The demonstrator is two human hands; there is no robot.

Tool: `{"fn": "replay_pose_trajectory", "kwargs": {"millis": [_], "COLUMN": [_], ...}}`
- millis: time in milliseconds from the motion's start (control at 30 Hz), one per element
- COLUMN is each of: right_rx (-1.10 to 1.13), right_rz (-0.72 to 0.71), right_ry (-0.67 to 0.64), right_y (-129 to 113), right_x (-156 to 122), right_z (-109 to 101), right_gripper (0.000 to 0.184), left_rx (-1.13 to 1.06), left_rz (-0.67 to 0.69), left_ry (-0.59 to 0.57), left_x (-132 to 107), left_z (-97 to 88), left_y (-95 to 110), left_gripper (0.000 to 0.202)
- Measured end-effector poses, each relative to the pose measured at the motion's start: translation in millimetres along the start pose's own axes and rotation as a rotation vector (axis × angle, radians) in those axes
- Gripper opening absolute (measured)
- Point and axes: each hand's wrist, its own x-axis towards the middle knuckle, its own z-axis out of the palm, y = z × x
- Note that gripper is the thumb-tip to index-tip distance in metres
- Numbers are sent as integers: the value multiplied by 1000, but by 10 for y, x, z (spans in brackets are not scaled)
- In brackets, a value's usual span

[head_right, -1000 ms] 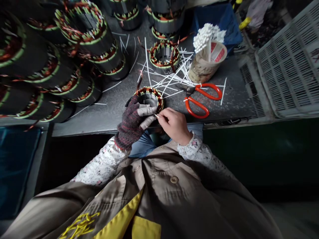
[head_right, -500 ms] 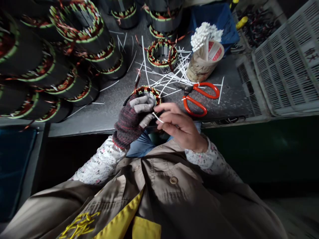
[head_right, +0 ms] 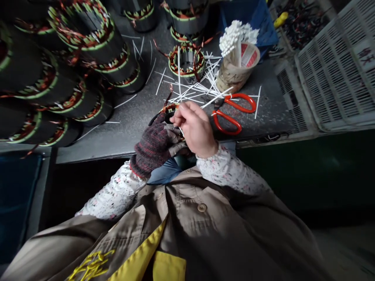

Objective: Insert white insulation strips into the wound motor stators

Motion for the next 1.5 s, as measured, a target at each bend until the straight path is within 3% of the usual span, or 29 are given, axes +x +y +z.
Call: {"fn": "replay_pose_trajectory", "kwargs": {"millis": [100,167,233,333,433,567,700,767,900,1000,1133,1267,1400,1500], "right_rx": [-213,-459,-789,-1265,-1519,-1650,-1782,-1832,-1696,-1556,-1586,-1602,-1535,-1532], "right_rz": [-167,-356,-456,-283,-107,-6,132,161,-8,-130,-121,-52,-174,-248], "right_ry": [-11,-40,-94,-179,-268,-278,-351,-375,-435,-456,-417,-455,-538,-539], "right_y": [74,35,-8,23,139,195,42,-54,-120,-46,63,55,-6,-10], "right_x": [18,-52,-98,-48,105,359,507,472,256,154,185,156,-13,-116], "right_z": [-41,-279,-635,-1153,-1406,-1398,-1366,-1342,-1145,-882,-626,-743,-1015,-1052], "right_gripper": [42,36,27,9,44,62,74,71,56,57,55,50,50,52], "left_rx": [-34,-121,-171,-38,225,426,361,321,269,263,279,280,263,253], "left_rz": [39,28,2,-29,0,27,143,201,204,192,170,188,195,167], "left_ry": [29,121,180,136,38,-61,-79,-75,-100,-121,-130,-105,-90,-107], "left_x": [-14,-31,-37,0,73,118,61,22,-22,-23,-15,-19,-14,-4], "left_z": [-37,-63,-74,-48,7,-2,-145,-216,-269,-257,-243,-234,-228,-230], "left_y": [-42,-57,-47,5,59,49,-70,-131,-197,-210,-210,-217,-228,-227], "left_gripper": [22,23,38,61,56,42,44,45,47,49,43,46,49,48]}}
